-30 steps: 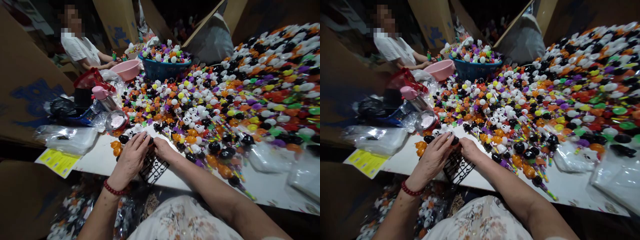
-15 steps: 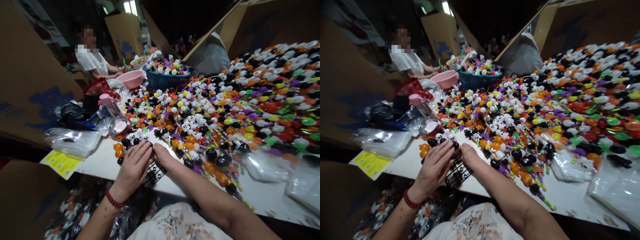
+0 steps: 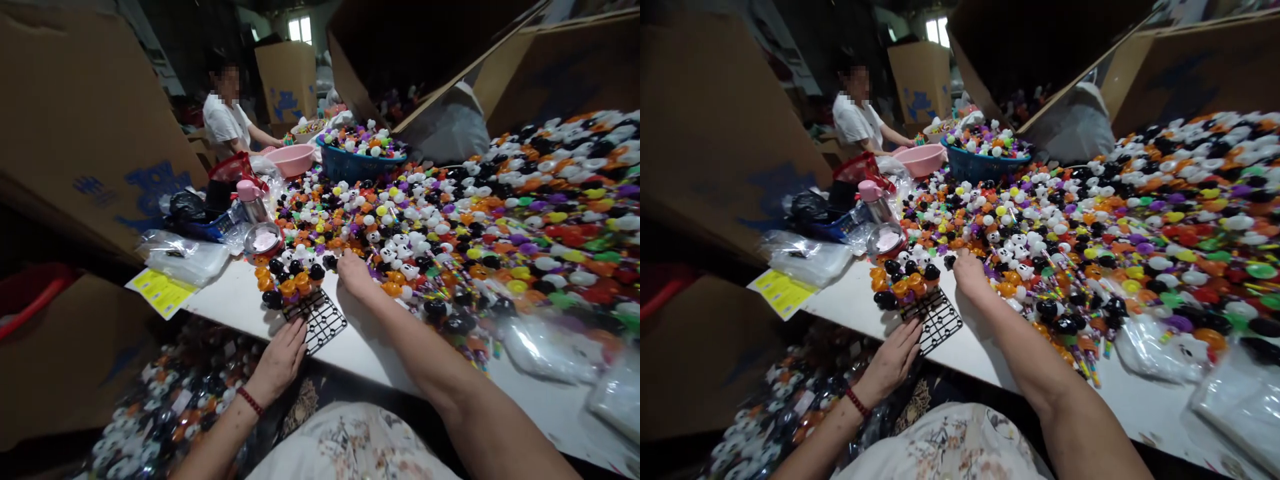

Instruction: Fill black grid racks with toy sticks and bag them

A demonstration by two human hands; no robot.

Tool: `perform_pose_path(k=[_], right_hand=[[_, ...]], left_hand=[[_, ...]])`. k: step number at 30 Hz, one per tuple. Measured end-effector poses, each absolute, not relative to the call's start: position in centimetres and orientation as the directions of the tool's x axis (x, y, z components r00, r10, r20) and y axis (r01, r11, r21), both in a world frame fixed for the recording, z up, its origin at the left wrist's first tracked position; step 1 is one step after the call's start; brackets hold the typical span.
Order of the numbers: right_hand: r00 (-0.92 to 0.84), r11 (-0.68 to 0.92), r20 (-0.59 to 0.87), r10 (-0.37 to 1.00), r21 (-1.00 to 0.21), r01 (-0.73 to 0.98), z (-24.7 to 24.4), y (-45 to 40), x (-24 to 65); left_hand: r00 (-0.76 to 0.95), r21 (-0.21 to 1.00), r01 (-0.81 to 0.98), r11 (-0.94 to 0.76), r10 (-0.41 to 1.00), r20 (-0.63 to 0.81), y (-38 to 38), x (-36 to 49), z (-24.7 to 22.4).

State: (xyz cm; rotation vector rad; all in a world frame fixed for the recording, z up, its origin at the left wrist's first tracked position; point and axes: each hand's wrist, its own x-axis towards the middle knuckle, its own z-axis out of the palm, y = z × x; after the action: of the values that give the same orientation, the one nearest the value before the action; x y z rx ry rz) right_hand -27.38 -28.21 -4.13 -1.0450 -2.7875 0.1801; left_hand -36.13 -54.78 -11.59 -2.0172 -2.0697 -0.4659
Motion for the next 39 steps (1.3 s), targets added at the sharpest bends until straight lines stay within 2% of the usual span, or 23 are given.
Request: perform_pose_path(k=[2, 4, 5, 7, 10, 11, 13, 16, 19, 22, 25, 28, 33, 39], right_hand=[[-0.728, 0.736, 0.115, 0.676, -0.157, 0.658, -3.7, -27.8, -27.1], [-0.671, 0.683, 0.136, 0.729, -0.203, 0.701, -3.4, -27.5, -26.2], [-0.627, 0.642, 0.15, 0.764, -0.267, 0.719, -3.4, -27.5, -25.7], [-0.557, 0.554, 0.152, 0.817, -0.479, 0.681, -3.9, -28.0, -24.5], [-0.606, 0.376, 0.064, 0.793, -0.835, 0.403, -5.6, -30.5, -23.2], [-0.651, 0.285, 0.027, 0.759, -0.912, 0.296, -6.4, -31.7, -23.0], [-0.722, 0.117, -0.018, 0.692, -0.984, 0.136, -7.9, -34.1, -22.9], [-0.768, -0.022, -0.036, 0.639, -0.999, 0.029, -9.9, -36.7, -23.7], [-0.778, -0.037, -0.025, 0.628, -0.999, 0.003, -11.0, -37.6, -25.0], [-0.783, 0.148, 0.053, 0.62, -0.988, 0.05, -11.3, -37.7, -25.9], [-0.801, 0.351, 0.11, 0.589, -0.927, 0.13, -11.0, -37.8, -26.3], [-0.812, 0.477, 0.132, 0.568, -0.857, 0.194, -10.7, -37.9, -26.4], [-0.814, 0.541, 0.098, 0.572, -0.791, 0.285, -10.8, -37.8, -26.3], [-0.84, 0.621, 0.14, 0.525, -0.737, 0.266, -10.7, -37.8, -26.3]], left_hand=[[-0.096, 0.083, 0.994, 0.069, 0.919, 0.383, -54.0, -35.2, -12.3], [-0.158, 0.101, 0.987, 0.128, 0.903, 0.398, -52.9, -34.1, -12.8], [-0.187, 0.115, 0.982, 0.153, 0.895, 0.404, -52.3, -33.6, -13.0], [-0.228, 0.148, 0.972, 0.182, 0.881, 0.415, -51.1, -32.8, -13.1], [-0.227, 0.208, 0.967, 0.147, 0.866, 0.445, -50.0, -32.2, -13.1], [-0.237, 0.239, 0.961, 0.136, 0.852, 0.467, -49.9, -32.2, -13.0], [-0.313, 0.321, 0.934, 0.159, 0.799, 0.514, -50.1, -32.4, -13.0], [-0.464, 0.422, 0.871, 0.252, 0.708, 0.533, -50.7, -33.3, -12.9], [-0.522, 0.45, 0.839, 0.305, 0.685, 0.509, -51.1, -34.5, -13.0], [-0.552, 0.466, 0.819, 0.336, 0.684, 0.477, -50.9, -35.4, -13.0], [-0.571, 0.48, 0.803, 0.354, 0.69, 0.445, -50.6, -35.6, -12.9], [-0.581, 0.489, 0.792, 0.366, 0.698, 0.419, -50.5, -35.4, -12.8], [-0.593, 0.493, 0.779, 0.386, 0.709, 0.381, -50.5, -35.1, -12.5], [-0.6, 0.483, 0.774, 0.409, 0.717, 0.355, -50.5, -35.1, -12.1]])
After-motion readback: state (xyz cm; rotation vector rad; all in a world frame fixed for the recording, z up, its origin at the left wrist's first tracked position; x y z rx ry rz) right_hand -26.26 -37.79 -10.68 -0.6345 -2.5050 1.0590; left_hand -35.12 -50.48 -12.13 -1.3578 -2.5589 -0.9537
